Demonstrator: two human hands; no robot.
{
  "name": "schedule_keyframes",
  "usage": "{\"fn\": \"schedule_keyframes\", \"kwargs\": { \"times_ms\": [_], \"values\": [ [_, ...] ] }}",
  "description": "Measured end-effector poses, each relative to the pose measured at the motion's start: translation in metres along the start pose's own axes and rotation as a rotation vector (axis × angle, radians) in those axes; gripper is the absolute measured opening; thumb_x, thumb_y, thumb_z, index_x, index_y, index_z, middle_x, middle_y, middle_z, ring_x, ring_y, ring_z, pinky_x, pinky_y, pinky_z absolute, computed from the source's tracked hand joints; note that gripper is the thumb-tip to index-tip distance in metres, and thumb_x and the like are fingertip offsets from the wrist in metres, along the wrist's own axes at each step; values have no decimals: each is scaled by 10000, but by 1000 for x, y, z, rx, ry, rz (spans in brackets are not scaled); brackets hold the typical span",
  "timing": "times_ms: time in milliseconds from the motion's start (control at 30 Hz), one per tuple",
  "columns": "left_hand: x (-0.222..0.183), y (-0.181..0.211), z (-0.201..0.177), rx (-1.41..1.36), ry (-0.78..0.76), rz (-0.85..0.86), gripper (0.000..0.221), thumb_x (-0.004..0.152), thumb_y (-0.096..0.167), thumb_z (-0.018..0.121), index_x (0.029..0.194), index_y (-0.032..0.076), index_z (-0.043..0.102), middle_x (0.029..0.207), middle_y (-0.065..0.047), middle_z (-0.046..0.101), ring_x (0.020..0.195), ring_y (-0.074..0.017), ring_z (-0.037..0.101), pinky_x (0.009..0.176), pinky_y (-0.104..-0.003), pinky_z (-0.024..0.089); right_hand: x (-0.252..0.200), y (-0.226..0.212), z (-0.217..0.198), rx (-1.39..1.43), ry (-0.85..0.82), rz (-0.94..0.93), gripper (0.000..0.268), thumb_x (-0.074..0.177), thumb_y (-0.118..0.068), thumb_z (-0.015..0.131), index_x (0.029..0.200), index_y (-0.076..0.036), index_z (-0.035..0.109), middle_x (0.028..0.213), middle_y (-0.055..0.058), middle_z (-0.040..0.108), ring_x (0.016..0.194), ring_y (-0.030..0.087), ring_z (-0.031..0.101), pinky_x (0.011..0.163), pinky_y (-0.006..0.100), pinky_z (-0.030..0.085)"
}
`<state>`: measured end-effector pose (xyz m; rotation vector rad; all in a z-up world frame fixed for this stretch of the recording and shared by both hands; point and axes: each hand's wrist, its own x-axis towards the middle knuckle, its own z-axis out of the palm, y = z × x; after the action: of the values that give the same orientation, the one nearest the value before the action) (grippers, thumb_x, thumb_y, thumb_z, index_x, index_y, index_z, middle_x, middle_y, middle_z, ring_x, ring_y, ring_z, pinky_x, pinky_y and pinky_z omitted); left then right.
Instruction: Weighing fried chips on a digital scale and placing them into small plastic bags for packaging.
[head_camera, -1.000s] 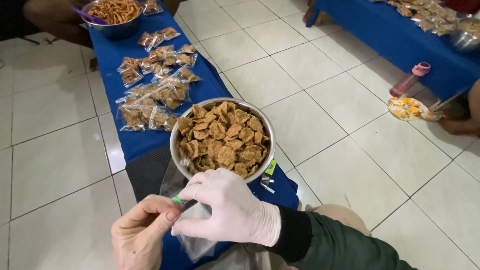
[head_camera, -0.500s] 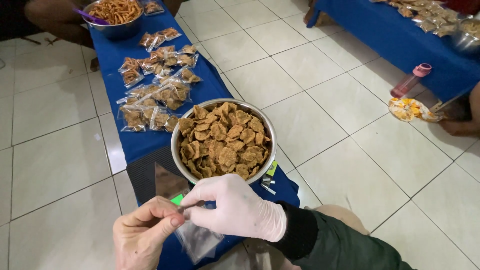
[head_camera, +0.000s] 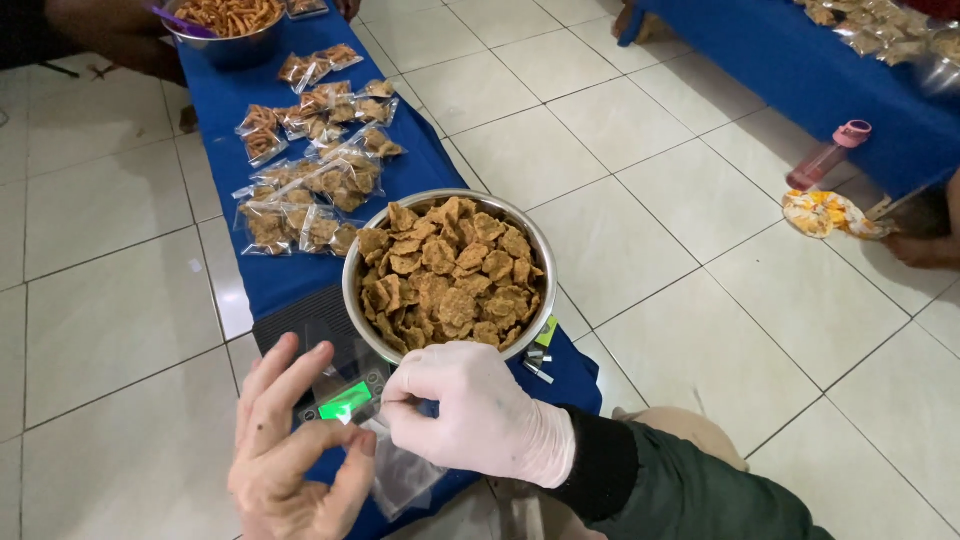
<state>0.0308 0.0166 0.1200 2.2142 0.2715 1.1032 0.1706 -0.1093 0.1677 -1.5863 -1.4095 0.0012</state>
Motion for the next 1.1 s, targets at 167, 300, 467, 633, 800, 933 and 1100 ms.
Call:
{"fn": "schedule_keyframes", "kwargs": {
  "times_ms": [167,300,467,633,800,933,1100],
  "values": [
    [-1,-7,0,29,-32,-41,50,620,68,739,602,69,693,952,-69,747,1021,-240,658,1175,-544,393,-1,1,1,-22,8,4,74,728,-3,691,721,-51,635,703,40,672,568,206,618,544,295,500],
    [1,-2,5,117,-31,-66,78,637,29,757,695,49,708,899,-47,708,816,-185,642,810,-315,500,-1,13,4,-86,-55,119,51,713,-33,686,684,-66,660,616,27,665,489,178,596,483,283,481],
    [7,-3,3,145,-40,-131,44,717,52,747,714,45,704,884,-38,693,765,-175,622,697,-292,504,13,31,-13,-50,-225,327,114,785,-180,701,793,-97,778,702,-19,768,569,124,689,577,235,542],
    [8,-12,-6,133,-41,-264,119,774,74,716,665,33,691,842,-19,686,704,-147,591,593,-269,468,34,69,-60,-151,-24,484,259,826,-137,706,1056,-64,799,951,18,821,763,107,717,711,218,562],
    [9,-26,-9,110,-81,-399,143,802,119,723,688,32,720,831,-19,671,670,-122,570,570,-251,471,23,118,-75,-535,-206,604,227,816,-153,708,1015,-100,805,933,-2,801,793,164,730,762,288,565],
    [13,-29,-9,97,-92,-407,166,809,126,726,674,30,709,812,-16,648,679,-122,578,577,-250,492,16,133,-43,-650,-230,181,170,854,-266,734,929,-131,803,886,3,740,752,228,667,690,350,523],
    [15,-33,-4,96,-75,-388,168,792,137,727,669,24,709,810,-24,663,663,-138,588,570,-267,484,23,134,-16,-1001,-533,-42,316,805,-309,694,1079,-151,689,1007,121,621,918,323,619,805,440,492]
  ]
}}
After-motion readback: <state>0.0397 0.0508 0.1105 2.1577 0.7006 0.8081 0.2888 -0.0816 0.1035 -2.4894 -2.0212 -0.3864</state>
